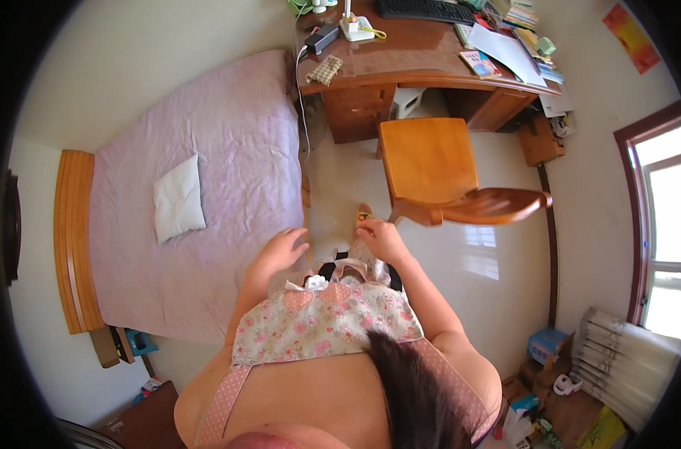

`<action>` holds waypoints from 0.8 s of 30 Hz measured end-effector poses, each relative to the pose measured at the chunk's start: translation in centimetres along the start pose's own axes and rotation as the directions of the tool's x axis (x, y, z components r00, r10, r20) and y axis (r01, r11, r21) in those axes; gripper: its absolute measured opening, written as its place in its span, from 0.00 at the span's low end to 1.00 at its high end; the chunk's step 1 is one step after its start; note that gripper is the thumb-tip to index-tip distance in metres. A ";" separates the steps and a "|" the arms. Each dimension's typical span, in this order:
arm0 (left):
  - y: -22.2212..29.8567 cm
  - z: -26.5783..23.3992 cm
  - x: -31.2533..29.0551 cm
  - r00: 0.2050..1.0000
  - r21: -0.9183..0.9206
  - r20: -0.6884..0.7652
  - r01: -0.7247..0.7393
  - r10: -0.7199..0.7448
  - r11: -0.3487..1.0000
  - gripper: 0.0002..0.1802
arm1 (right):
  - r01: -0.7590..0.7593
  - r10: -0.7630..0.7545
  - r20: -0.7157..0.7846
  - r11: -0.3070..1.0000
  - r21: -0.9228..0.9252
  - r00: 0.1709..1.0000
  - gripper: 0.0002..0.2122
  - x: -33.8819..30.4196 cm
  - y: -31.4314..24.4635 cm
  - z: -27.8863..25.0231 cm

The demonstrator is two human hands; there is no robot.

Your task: The person organizes a cluttered desk by sorting through papers, books, and small items. They move stacks of books, handle a small box, and place items into a drawer or off the desk surface.

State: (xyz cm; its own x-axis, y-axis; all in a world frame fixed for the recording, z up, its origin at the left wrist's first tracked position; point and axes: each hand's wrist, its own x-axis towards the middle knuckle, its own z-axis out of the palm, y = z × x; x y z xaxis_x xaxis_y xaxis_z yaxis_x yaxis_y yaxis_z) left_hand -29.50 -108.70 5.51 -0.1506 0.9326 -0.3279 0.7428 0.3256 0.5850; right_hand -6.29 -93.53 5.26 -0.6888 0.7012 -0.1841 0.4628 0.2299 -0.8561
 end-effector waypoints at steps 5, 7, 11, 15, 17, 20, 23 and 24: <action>-0.7 -5.0 9.8 0.999 0.063 0.031 0.036 -0.038 0.997 0.22 | 0.011 -0.011 0.024 1.000 -0.020 1.000 0.11 12.3 -0.8 -4.8; -0.3 -7.2 13.2 0.998 0.012 -0.019 0.057 -0.057 0.998 0.22 | 0.038 -0.036 0.057 0.998 -0.042 0.998 0.11 16.7 -2.0 -6.8; -1.1 -11.2 20.2 0.998 0.030 -0.055 0.045 -0.044 0.999 0.21 | 0.113 -0.112 0.039 0.993 -0.039 0.993 0.10 25.1 -3.2 -9.0; -2.2 -15.3 27.0 0.997 -0.010 -0.078 0.026 -0.026 1.000 0.21 | 0.119 -0.119 -0.062 0.993 -0.003 0.991 0.10 33.2 -3.0 -9.2; -1.6 -18.2 30.8 0.994 -0.020 -0.084 0.061 -0.062 0.998 0.21 | 0.122 -0.123 -0.130 0.992 -0.013 0.984 0.11 37.1 -2.8 -8.9; -3.3 -20.9 36.9 0.963 -0.020 -0.261 -0.073 0.065 0.997 0.21 | 0.113 -0.122 -0.188 0.992 -0.061 0.975 0.13 42.4 -3.9 -8.7; -3.8 -24.3 43.3 0.944 -0.051 -0.313 -0.129 0.107 0.990 0.22 | 0.056 -0.071 -0.272 0.997 -0.062 0.960 0.15 47.3 -3.9 -8.6; -4.1 -25.1 45.4 0.936 -0.060 -0.328 -0.156 0.128 0.986 0.22 | 0.028 -0.045 -0.304 0.998 -0.060 0.952 0.15 48.8 -3.8 -8.7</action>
State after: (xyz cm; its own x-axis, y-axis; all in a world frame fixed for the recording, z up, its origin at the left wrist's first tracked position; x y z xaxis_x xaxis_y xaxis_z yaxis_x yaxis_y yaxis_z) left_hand -55.76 -63.82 6.91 -0.2594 0.9657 0.0112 0.7170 0.1848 0.6721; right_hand -36.82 -54.29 3.78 -0.5067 0.8620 0.0103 0.4761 0.2898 -0.8302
